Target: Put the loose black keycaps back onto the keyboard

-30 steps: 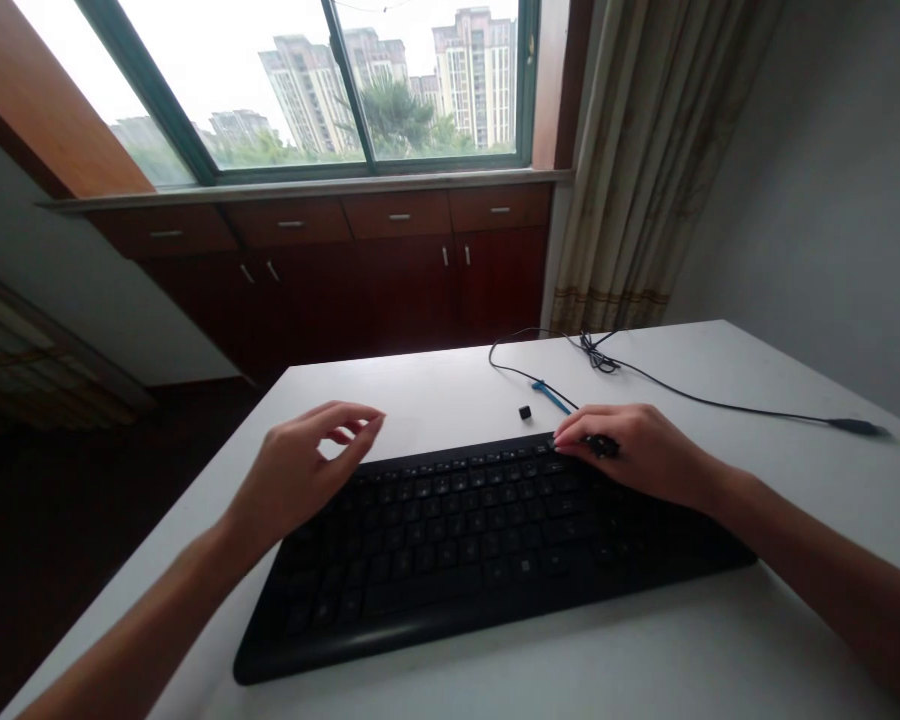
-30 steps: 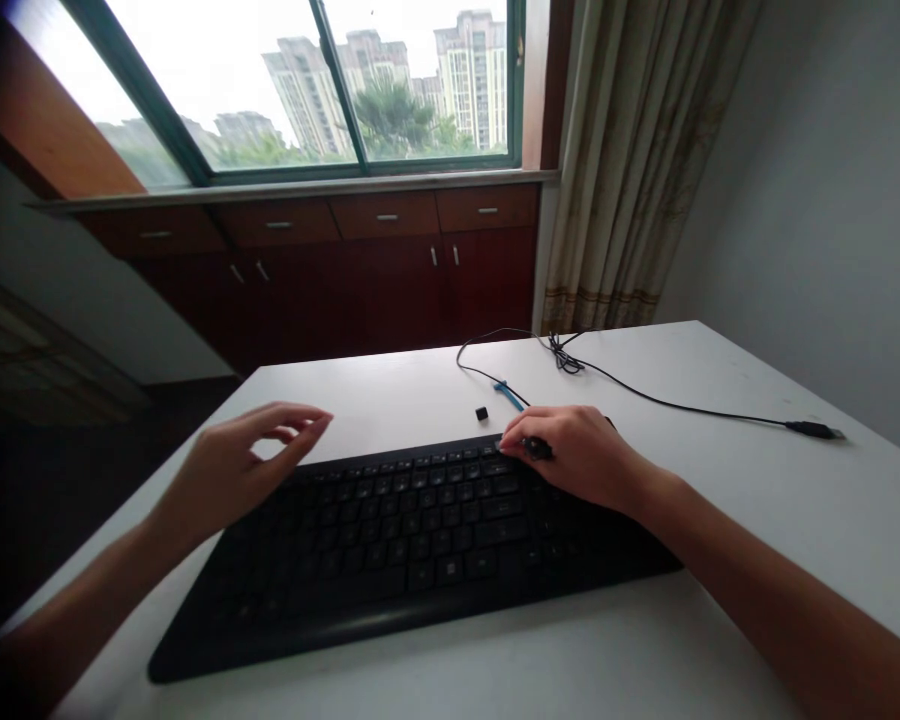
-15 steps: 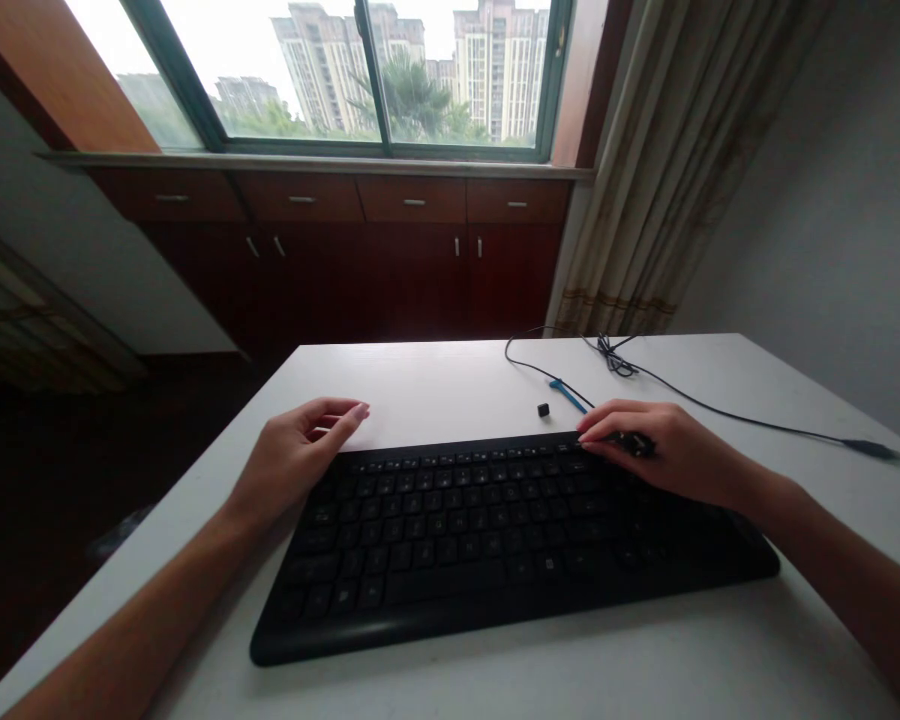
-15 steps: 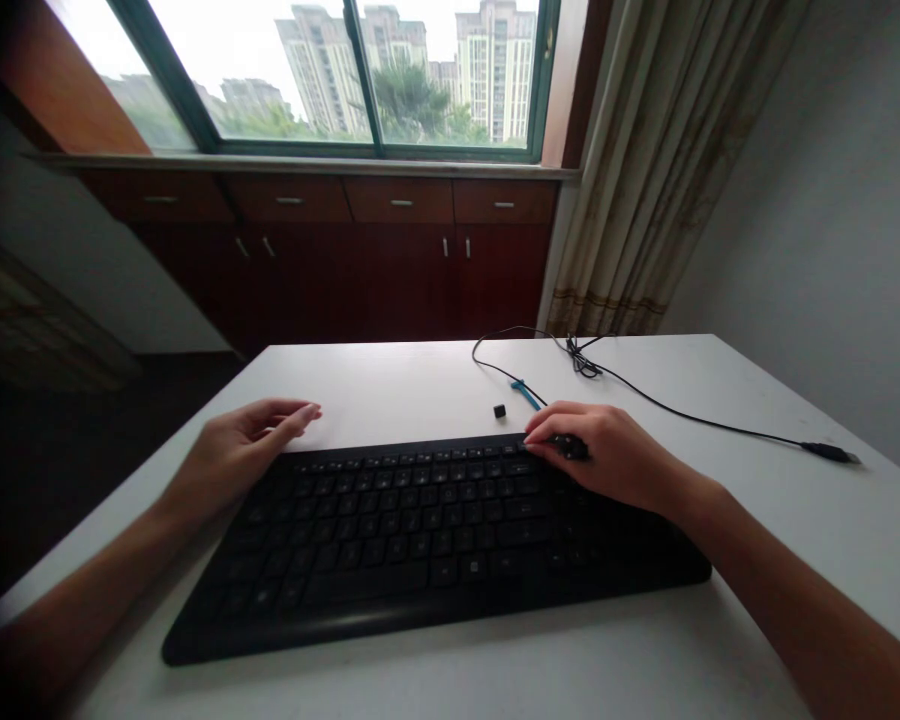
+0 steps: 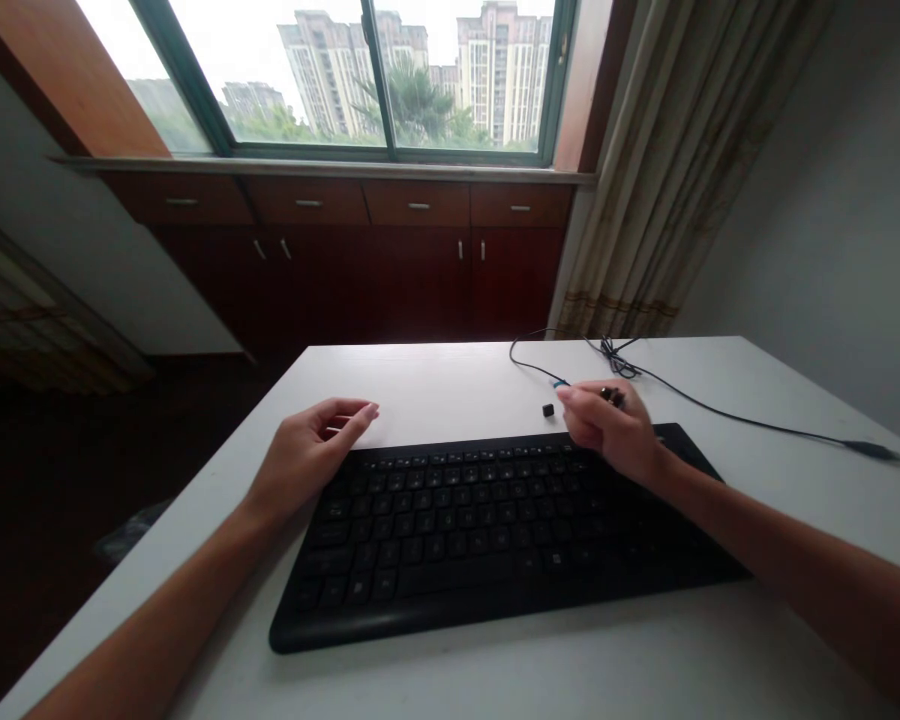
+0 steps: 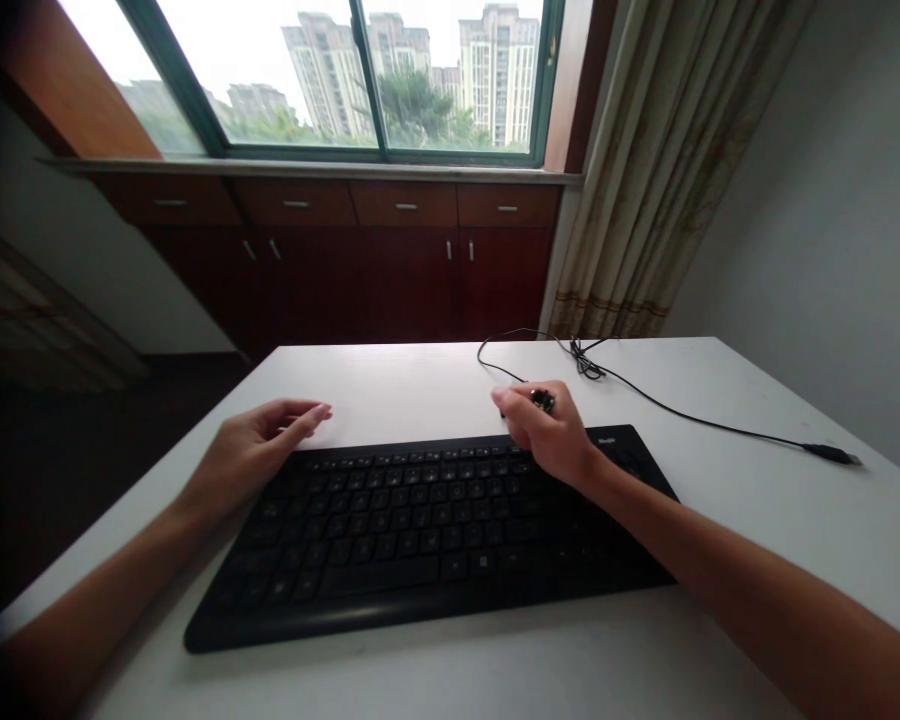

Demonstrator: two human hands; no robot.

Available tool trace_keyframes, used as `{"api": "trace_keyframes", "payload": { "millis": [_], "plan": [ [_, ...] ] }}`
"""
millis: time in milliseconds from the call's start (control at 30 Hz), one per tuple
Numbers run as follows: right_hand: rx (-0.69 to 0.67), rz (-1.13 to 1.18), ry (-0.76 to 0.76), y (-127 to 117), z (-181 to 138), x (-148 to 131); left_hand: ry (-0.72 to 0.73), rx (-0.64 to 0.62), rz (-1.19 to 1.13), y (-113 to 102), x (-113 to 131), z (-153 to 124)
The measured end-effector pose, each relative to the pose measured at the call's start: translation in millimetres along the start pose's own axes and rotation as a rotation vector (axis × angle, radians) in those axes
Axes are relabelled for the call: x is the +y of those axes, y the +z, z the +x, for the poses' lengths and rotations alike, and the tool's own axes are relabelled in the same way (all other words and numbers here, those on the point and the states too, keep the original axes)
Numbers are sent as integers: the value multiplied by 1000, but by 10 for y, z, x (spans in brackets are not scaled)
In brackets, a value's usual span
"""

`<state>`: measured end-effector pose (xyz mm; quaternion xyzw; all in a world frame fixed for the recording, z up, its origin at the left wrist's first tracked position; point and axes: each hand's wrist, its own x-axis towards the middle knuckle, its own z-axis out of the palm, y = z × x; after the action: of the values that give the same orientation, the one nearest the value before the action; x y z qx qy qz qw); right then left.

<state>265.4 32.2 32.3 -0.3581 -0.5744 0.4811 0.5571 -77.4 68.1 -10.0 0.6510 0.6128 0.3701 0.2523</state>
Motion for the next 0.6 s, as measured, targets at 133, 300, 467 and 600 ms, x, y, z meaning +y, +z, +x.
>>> {"api": "trace_keyframes", "payload": {
  "millis": [133,300,467,600],
  "plan": [
    [-41,-15,45,19,45,-33,5,-5,-2,4,-13,10],
    [-16,-301,3,-47,227,-316,3,-17,-3,2,-36,14],
    [-252,-1097,-76,-293,391,-155,27,-23,0,9,-47,18],
    [-420,-1183,-1,-421,446,84,42,-26,6,6,-47,15]
  ]
}}
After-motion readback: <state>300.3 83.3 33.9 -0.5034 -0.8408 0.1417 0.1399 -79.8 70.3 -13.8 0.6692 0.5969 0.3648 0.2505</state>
